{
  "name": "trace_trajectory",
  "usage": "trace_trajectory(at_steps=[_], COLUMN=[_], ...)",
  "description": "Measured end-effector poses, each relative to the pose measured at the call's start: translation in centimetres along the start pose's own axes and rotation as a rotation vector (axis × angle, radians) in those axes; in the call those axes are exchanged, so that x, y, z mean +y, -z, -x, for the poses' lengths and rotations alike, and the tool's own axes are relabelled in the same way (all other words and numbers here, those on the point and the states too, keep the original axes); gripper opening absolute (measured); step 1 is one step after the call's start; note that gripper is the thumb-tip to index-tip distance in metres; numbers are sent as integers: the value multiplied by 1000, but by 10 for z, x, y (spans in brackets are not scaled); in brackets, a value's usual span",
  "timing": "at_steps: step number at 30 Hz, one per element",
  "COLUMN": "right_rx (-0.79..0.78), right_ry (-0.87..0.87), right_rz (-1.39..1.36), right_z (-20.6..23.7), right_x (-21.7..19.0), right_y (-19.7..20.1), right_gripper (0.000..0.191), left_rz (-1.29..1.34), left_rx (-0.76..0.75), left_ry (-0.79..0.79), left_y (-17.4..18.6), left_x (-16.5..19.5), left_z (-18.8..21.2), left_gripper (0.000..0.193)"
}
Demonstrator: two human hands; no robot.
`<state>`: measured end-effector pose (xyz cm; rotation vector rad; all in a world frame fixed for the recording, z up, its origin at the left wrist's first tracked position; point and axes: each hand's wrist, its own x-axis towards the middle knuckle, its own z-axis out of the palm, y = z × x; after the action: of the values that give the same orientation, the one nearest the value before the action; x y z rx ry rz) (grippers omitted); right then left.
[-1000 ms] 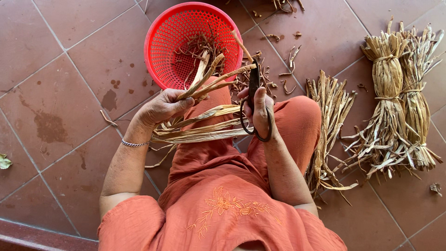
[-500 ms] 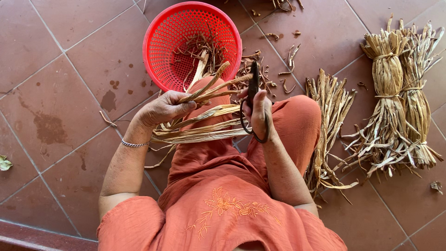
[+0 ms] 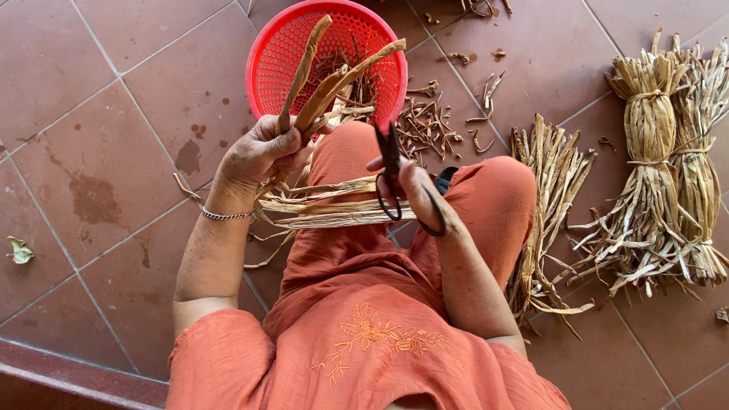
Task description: The person sits on a tiled floor and uses scissors to trim dried plant stems. They repeatedly pick up stems, cut them into smaller pieces, and place the trimmed pieces into a red basket while discarding the remaining parts onto the floor.
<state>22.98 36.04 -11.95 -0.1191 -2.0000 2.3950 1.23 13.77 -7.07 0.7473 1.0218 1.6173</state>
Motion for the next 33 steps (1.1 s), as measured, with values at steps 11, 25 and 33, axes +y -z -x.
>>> trace_trajectory(at_steps=[11,25,33], right_rx=[-92,321,325], right_ry=[101,-13,-50], right_rz=[104,-82,-1], right_z=[-6,-1,-7], right_x=[-9,12,7], right_y=[-14,-7,10], right_gripper=[97,79,43], left_rz=[-26,-24,-267], left_rx=[-47,78,431], left_ry=[212,161,-365], left_y=[-24,-29,-8], left_x=[-18,-27,9], left_z=[-14,-25,-55], left_gripper=[39,40,34])
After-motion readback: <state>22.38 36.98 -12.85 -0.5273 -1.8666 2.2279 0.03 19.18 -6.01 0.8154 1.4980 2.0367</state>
